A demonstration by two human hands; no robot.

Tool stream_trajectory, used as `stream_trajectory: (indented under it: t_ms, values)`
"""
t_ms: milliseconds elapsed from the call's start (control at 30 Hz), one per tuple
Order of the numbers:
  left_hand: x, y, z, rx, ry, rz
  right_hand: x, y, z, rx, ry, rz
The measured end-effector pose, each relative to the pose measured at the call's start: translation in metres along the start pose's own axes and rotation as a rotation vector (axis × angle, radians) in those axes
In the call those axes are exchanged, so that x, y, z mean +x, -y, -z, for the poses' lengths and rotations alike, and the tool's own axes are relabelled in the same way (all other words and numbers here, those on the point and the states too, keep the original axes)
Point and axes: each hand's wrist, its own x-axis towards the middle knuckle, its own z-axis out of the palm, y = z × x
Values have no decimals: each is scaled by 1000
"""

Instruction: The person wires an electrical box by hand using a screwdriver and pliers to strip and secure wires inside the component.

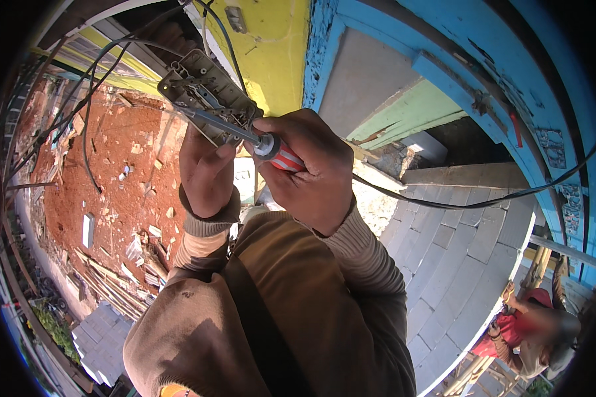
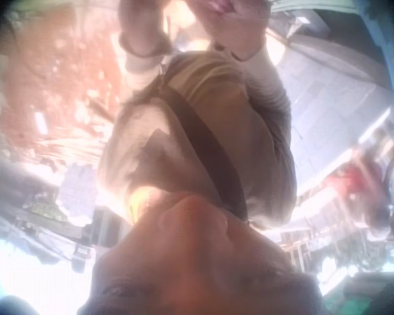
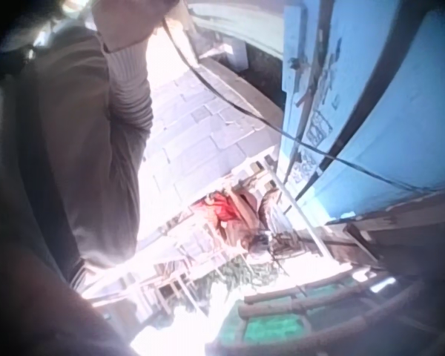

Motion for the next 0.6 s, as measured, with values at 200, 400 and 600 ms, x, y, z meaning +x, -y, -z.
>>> stream_trajectory:
  t_ms: [200,400,600]
  values:
    - [15,4,12,-246,-4,-48,-2,2,-11,13,111,-50]
    - [18,-5,18,-409,-56,4,-16,6,-16,170,-28,-403]
    - [20,-24,33,-426,31,148,-1,28,39,-238,382,-254]
